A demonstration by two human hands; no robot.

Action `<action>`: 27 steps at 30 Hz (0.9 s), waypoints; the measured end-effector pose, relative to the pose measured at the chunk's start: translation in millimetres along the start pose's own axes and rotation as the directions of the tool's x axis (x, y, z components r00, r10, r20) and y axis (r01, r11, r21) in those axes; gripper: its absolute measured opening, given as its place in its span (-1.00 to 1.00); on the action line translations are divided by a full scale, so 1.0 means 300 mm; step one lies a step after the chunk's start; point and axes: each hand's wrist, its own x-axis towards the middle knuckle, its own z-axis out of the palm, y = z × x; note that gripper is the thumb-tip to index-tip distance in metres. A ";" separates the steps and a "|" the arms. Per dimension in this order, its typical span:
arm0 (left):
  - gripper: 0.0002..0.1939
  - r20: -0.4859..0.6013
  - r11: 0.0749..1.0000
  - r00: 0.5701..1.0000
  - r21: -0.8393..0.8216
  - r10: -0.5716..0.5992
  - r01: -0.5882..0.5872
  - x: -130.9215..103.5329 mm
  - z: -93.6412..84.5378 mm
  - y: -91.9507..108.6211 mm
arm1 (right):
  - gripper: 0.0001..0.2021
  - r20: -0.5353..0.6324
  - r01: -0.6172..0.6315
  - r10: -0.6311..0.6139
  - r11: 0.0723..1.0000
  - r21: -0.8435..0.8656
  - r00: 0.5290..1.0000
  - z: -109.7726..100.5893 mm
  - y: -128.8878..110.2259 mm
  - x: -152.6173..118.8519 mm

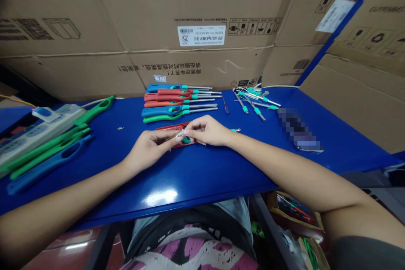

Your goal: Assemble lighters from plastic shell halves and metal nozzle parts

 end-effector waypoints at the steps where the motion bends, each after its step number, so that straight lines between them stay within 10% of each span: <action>1: -0.69 0.003 1.000 1.000 0.007 -0.005 0.005 0.001 -0.006 0.003 | -0.62 0.003 -0.010 0.010 1.000 0.002 1.000 -0.005 -0.001 0.001; 11: -0.82 0.052 0.833 0.982 0.523 0.181 -0.181 0.002 -0.074 0.000 | -0.68 -0.081 -0.028 0.029 0.999 0.014 0.996 -0.073 0.011 0.009; 19: -0.74 0.153 0.802 0.983 0.573 0.097 -0.168 -0.005 -0.082 0.021 | -0.71 -0.093 -0.049 0.049 0.999 0.010 0.994 -0.068 0.016 0.010; 27: -0.84 0.144 0.830 0.987 0.541 0.068 -0.136 -0.011 -0.087 0.044 | -0.77 0.038 0.285 -0.290 0.895 -0.343 0.956 -0.062 0.014 -0.006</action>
